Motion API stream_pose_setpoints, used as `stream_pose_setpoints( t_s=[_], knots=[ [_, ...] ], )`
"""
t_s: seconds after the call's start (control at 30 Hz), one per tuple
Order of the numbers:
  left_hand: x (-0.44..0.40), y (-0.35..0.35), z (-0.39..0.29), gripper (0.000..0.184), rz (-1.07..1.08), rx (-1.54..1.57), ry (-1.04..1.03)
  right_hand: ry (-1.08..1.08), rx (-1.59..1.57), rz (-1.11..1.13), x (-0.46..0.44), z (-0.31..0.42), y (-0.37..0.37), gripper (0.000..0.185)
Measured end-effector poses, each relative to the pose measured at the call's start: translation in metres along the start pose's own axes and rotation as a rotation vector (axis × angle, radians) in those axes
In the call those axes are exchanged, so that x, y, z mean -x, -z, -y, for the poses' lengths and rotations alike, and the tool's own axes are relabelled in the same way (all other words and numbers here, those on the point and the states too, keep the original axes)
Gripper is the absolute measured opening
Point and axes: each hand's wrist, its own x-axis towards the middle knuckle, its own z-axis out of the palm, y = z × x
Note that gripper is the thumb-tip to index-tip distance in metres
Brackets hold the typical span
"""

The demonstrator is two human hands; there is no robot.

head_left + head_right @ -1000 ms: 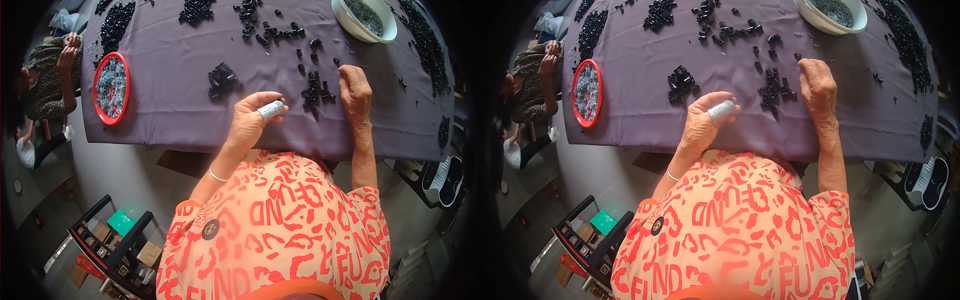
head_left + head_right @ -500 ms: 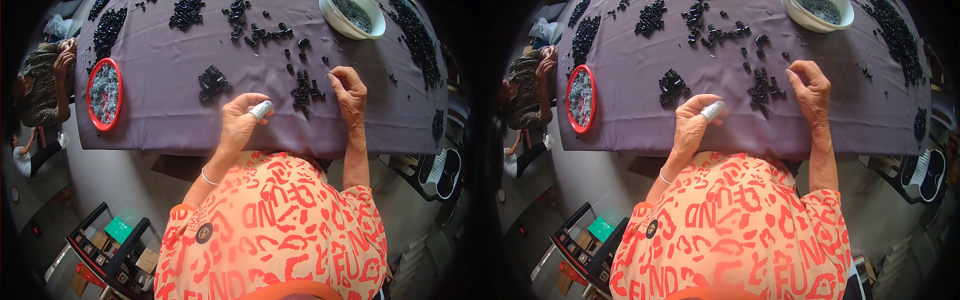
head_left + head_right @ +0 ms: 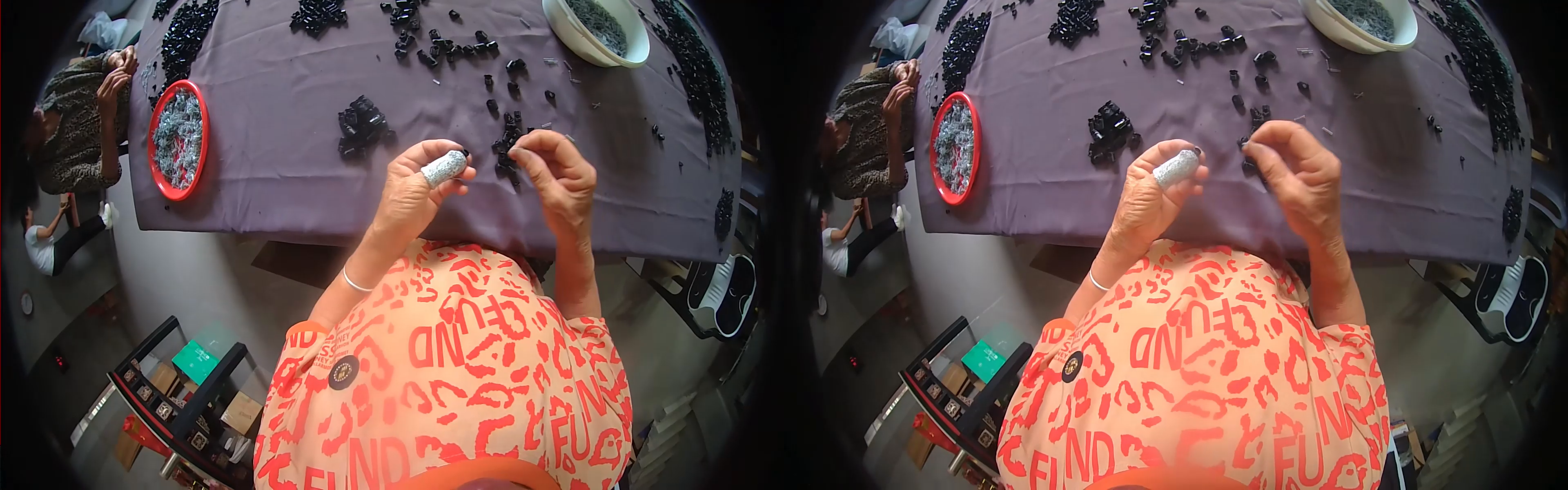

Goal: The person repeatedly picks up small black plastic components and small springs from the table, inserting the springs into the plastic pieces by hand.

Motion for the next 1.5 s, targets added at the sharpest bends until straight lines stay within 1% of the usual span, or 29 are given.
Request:
stream_pose_setpoints(
  t_s=[0.03, 0.13, 0.23, 0.37, 0.47, 0.63, 0.77, 0.83, 0.93, 1.03, 1.1, 1.17, 1.23, 1.33, 1.5],
  knots=[
    [0.001, -0.002, 0.001, 0.016, 0.026, -0.011, -0.043, 0.02, 0.027, 0.016, 0.001, -0.002, -0.005, 0.008],
    [0.003, 0.001, 0.003, 0.026, 0.031, -0.196, -0.079, 0.069, 0.092, 0.047, 0.003, -0.003, -0.017, 0.008],
    [0.005, -0.003, 0.004, 0.024, 0.008, -0.244, -0.175, 0.112, 0.132, 0.077, 0.004, -0.005, -0.025, 0.008],
    [0.007, -0.006, 0.004, 0.021, -0.01, -0.28, -0.192, 0.172, 0.161, 0.11, 0.004, -0.009, -0.032, 0.008],
    [0.008, -0.004, 0.005, 0.022, 0.001, -0.307, -0.208, 0.162, 0.187, 0.109, 0.005, -0.008, -0.035, 0.008],
    [0.01, -0.004, 0.005, 0.022, -0.015, -0.357, -0.244, 0.213, 0.27, 0.119, 0.004, -0.01, -0.035, 0.009],
    [0.011, -0.006, 0.007, 0.022, -0.046, -0.526, -0.321, 0.275, 0.381, 0.103, 0.004, -0.008, -0.036, 0.01],
    [0.011, -0.004, 0.007, 0.022, -0.04, -0.637, -0.368, 0.233, 0.349, 0.11, 0.005, -0.011, -0.036, 0.01],
    [0.012, -0.001, 0.008, 0.022, -0.052, -0.678, -0.361, 0.204, 0.352, 0.132, 0.008, -0.016, -0.037, 0.01],
    [0.013, 0.002, 0.002, 0.023, -0.004, -0.725, -0.358, 0.148, 0.331, 0.158, 0.009, -0.018, -0.035, 0.011],
    [0.012, 0.004, 0.003, 0.023, -0.006, -0.625, -0.293, 0.108, 0.307, 0.174, 0.009, -0.015, -0.032, 0.011],
    [0.011, 0.007, 0.008, 0.023, -0.005, -0.506, -0.232, 0.119, 0.302, 0.175, 0.009, -0.012, -0.031, 0.011],
    [0.01, 0.007, 0.009, 0.023, -0.007, -0.478, -0.204, 0.129, 0.32, 0.171, 0.009, -0.011, -0.031, 0.011],
    [0.008, 0.006, 0.013, 0.022, -0.006, -0.464, -0.2, 0.284, 0.442, 0.116, 0.01, -0.013, -0.035, 0.011],
    [0.005, 0.008, 0.015, 0.018, -0.036, -0.379, -0.199, 0.2, 0.376, 0.147, 0.005, -0.01, -0.037, 0.013]
  ],
)
